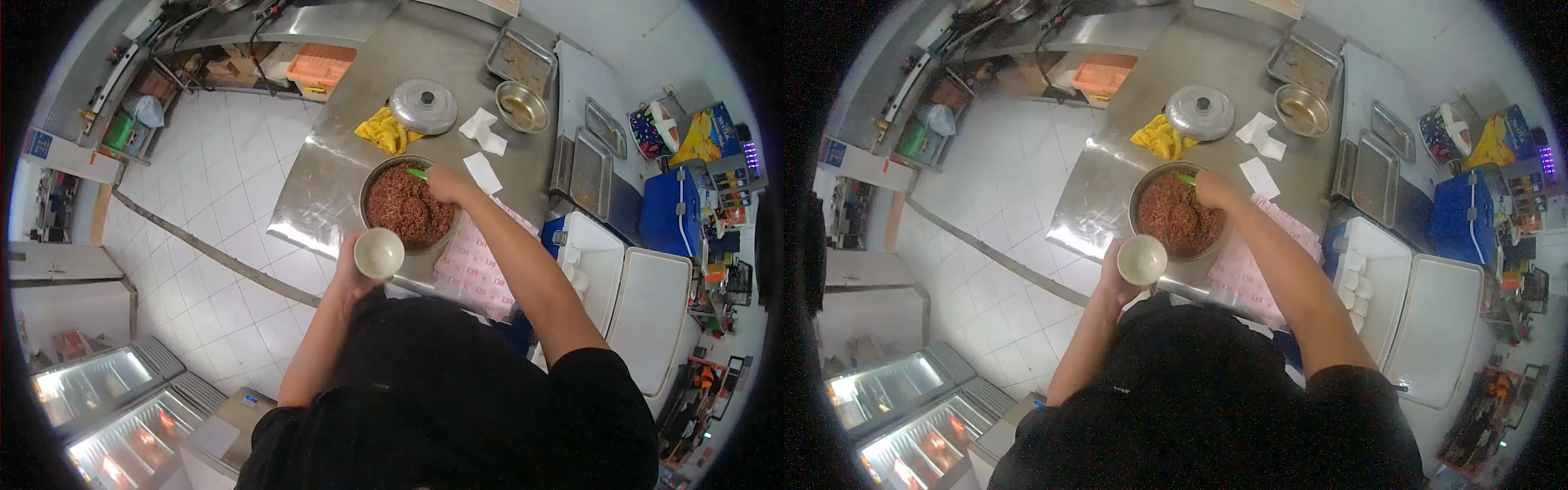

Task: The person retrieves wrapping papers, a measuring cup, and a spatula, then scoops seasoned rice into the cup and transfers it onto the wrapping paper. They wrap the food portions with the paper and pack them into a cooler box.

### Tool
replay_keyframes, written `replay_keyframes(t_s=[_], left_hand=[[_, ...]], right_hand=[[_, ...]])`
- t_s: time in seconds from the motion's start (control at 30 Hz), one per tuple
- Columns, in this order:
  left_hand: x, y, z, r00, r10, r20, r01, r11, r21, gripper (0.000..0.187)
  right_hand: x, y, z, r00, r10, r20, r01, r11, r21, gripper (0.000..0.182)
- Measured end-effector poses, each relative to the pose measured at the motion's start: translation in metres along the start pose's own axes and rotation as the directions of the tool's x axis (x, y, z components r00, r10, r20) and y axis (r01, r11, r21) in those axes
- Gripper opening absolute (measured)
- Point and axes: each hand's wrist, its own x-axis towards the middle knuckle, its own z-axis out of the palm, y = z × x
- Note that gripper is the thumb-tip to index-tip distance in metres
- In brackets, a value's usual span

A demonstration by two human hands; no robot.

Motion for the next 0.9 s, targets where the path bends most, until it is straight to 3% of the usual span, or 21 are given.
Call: replay_keyframes(t_s=[0.07, 0.1, 0.13, 0.2, 0.27, 0.37, 0.43, 0.53, 0.6, 0.63, 0.73, 0.83, 0.9], left_hand=[[0.007, 0.005, -0.004, 0.987, 0.023, 0.159, -0.009, 0.996, -0.087, 0.039], [0.006, 0.005, 0.003, 0.996, 0.088, -0.021, -0.088, 0.996, 0.027, 0.041], [0.007, 0.013, 0.003, 0.996, 0.078, -0.041, -0.075, 0.995, 0.070, 0.040], [0.007, 0.029, -0.007, 0.995, 0.037, -0.098, -0.023, 0.989, 0.145, 0.039], [0.016, 0.047, -0.018, 0.988, 0.064, -0.137, -0.021, 0.955, 0.295, 0.041], [0.033, 0.064, -0.036, 0.970, 0.125, -0.209, -0.026, 0.907, 0.421, 0.045], [0.034, 0.070, -0.038, 0.955, 0.197, -0.219, -0.078, 0.887, 0.456, 0.047], [0.022, 0.061, -0.040, 0.952, 0.209, -0.226, -0.135, 0.944, 0.302, 0.050], [0.001, 0.044, -0.036, 0.978, 0.087, -0.190, -0.023, 0.949, 0.314, 0.048], [-0.001, 0.030, -0.033, 0.990, 0.068, -0.124, -0.041, 0.976, 0.212, 0.046], [0.015, 0.006, -0.033, 0.979, 0.195, -0.057, -0.178, 0.959, 0.219, 0.046], [0.012, 0.021, -0.023, 0.990, 0.062, -0.125, -0.044, 0.989, 0.142, 0.044], [0.017, 0.028, -0.032, 0.990, 0.075, -0.119, -0.040, 0.961, 0.274, 0.045]], right_hand=[[0.018, 0.025, 0.016, 0.997, -0.050, 0.055, 0.048, 0.998, 0.046, 0.025], [0.005, 0.019, 0.014, 0.999, -0.022, 0.048, 0.021, 1.000, 0.023, 0.027], [-0.019, 0.008, 0.012, 0.999, 0.004, 0.039, -0.004, 1.000, -0.006, 0.029], [-0.080, -0.038, 0.005, 0.982, 0.165, -0.094, -0.150, 0.977, 0.151, 0.037], [-0.122, -0.087, 0.003, 0.976, 0.182, -0.122, -0.174, 0.982, 0.068, 0.044], [-0.122, -0.095, 0.020, 0.977, 0.211, -0.022, -0.210, 0.976, 0.050, 0.044], [-0.113, -0.077, 0.009, 0.989, 0.136, -0.054, -0.136, 0.991, 0.003, 0.043], [-0.114, -0.069, -0.047, 0.995, 0.047, -0.088, -0.056, 0.993, -0.102, 0.039], [-0.107, -0.068, -0.069, 0.989, -0.005, -0.151, -0.022, 0.984, -0.175, 0.036], [-0.096, -0.070, -0.076, 0.988, -0.016, -0.152, -0.016, 0.978, -0.209, 0.031], [-0.040, -0.051, -0.030, 0.971, -0.092, -0.219, 0.038, 0.971, -0.238, 0.030], [0.037, -0.011, 0.020, 0.997, -0.075, 0.018, 0.076, 0.994, -0.073, 0.031], [0.027, -0.004, 0.030, 0.997, -0.074, -0.021, 0.074, 0.997, 0.012, 0.031]])
